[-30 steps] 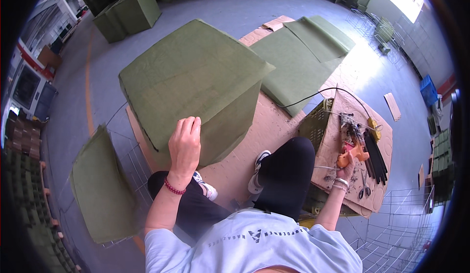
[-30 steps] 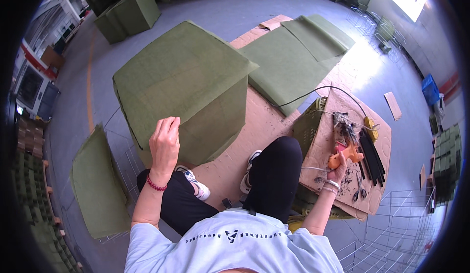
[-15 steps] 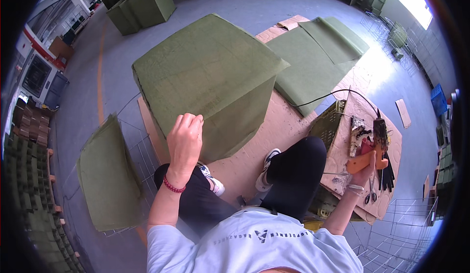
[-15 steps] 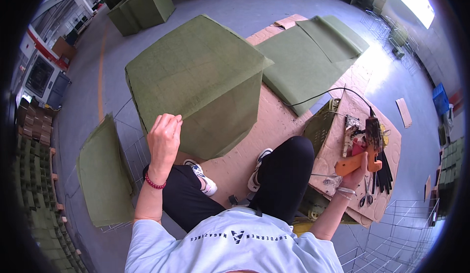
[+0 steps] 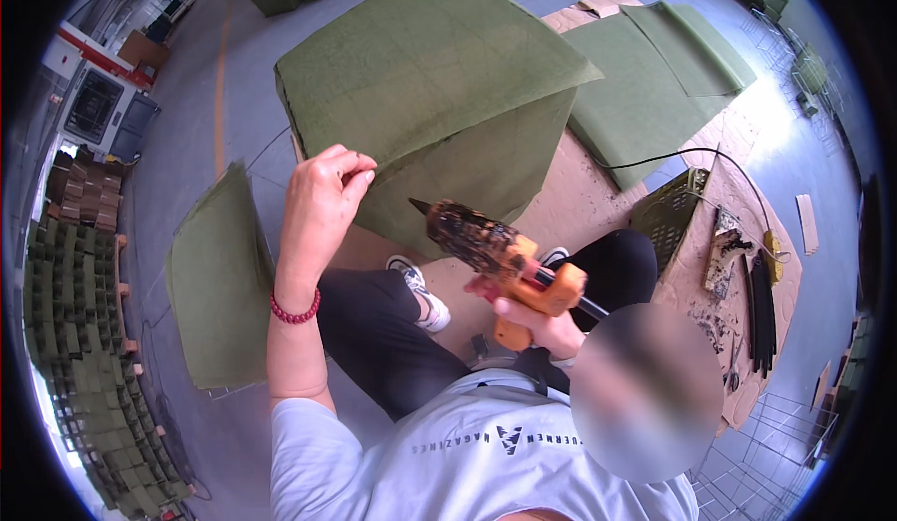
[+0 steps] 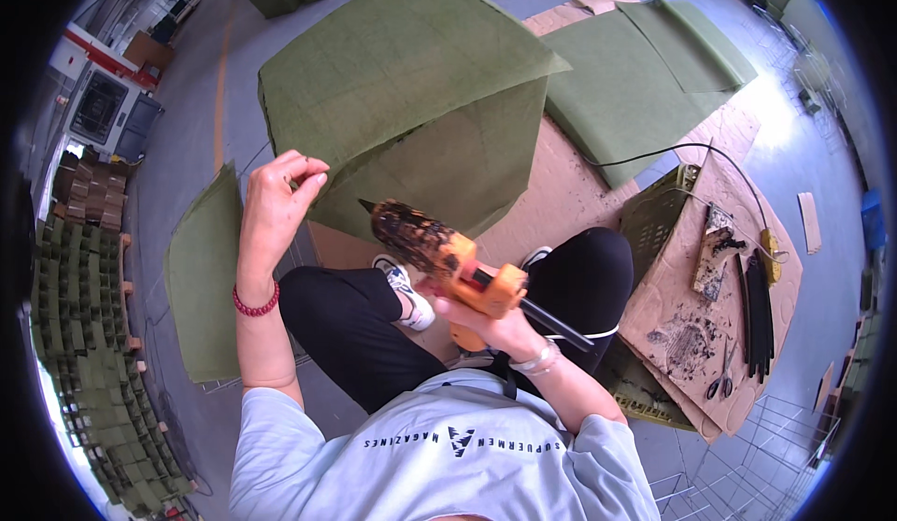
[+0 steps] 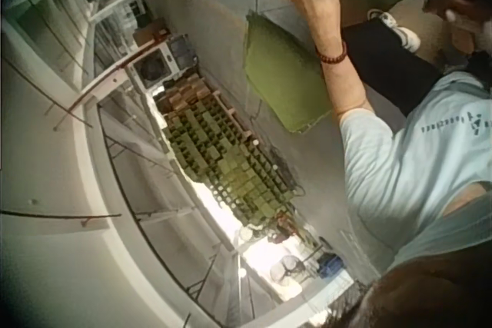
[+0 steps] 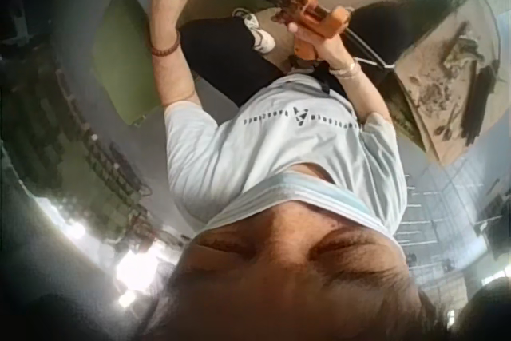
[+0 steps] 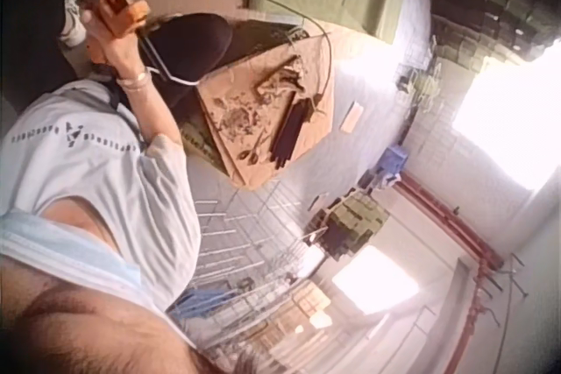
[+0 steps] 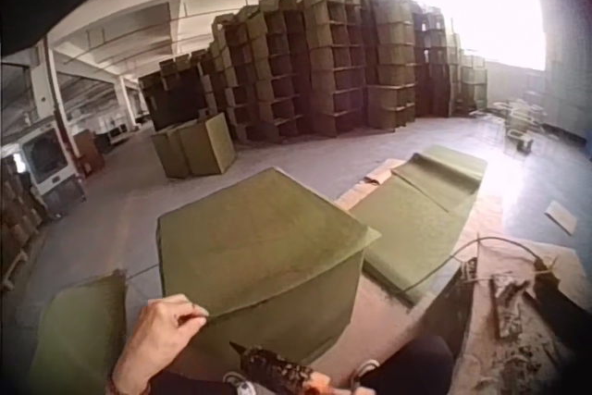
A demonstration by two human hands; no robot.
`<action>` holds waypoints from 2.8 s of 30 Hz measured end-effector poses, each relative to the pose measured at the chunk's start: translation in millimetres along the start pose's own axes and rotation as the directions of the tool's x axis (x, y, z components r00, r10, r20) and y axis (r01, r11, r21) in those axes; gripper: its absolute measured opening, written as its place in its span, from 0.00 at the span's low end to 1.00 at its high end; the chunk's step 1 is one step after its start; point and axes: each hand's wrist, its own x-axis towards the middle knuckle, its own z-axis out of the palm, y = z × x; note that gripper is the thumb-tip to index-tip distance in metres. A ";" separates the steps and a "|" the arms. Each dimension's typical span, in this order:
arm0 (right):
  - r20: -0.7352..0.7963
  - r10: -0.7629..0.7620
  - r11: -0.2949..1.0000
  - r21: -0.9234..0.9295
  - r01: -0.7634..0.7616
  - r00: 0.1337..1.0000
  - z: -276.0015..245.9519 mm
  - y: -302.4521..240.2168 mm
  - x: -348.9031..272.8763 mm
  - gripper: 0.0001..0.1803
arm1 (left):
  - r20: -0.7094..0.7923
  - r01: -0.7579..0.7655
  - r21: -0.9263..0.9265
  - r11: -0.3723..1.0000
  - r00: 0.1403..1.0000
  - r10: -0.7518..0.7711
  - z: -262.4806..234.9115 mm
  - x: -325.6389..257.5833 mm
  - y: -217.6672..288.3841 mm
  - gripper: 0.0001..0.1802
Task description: Use a hot glue gun to secure fabric over a foam-like cube structure in a manufacturing setting.
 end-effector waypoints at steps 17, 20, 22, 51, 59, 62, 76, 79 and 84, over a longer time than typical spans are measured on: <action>0.018 0.045 0.998 -0.042 -0.044 0.999 56.7 36.3 41.5 0.12 | 0.044 -0.021 -0.037 0.999 0.999 0.023 -4.9 3.9 -11.8 0.06; 0.022 0.072 0.996 -0.062 -0.071 0.997 57.8 43.6 44.2 0.11 | 0.057 -0.010 -0.061 0.998 0.998 0.013 -5.7 4.4 -15.0 0.05; 0.023 0.065 0.996 -0.062 -0.064 0.998 58.7 45.7 45.2 0.11 | 0.063 0.000 -0.075 0.997 0.998 0.005 -6.0 4.6 -16.8 0.05; -0.072 -0.115 0.991 -0.077 0.110 0.991 61.8 56.3 40.6 0.10 | 0.123 0.101 -0.143 0.985 0.989 -0.084 -7.3 10.7 -24.0 0.05; -0.101 -0.136 0.986 -0.106 0.125 0.986 57.0 53.4 41.6 0.10 | 0.130 0.126 -0.153 0.980 0.986 -0.106 -7.1 10.0 -21.1 0.06; -0.157 -0.159 0.987 -0.030 0.156 0.975 52.7 60.4 43.8 0.13 | 0.114 0.089 -0.181 0.979 0.991 -0.069 -5.3 8.1 -23.4 0.04; -0.219 -0.193 0.972 0.093 0.217 0.956 50.3 60.5 44.3 0.10 | 0.067 0.030 -0.182 0.983 0.998 -0.018 -4.7 7.7 -24.1 0.05; -0.155 -0.186 0.982 -0.051 0.180 0.970 47.8 64.8 44.6 0.11 | 0.065 0.026 -0.180 0.983 0.998 -0.014 -4.7 7.5 -24.2 0.05; -0.092 -0.114 0.991 -0.083 0.106 0.989 64.2 57.0 42.6 0.10 | 0.051 0.024 -0.174 0.984 0.999 -0.015 -3.4 7.1 -23.6 0.05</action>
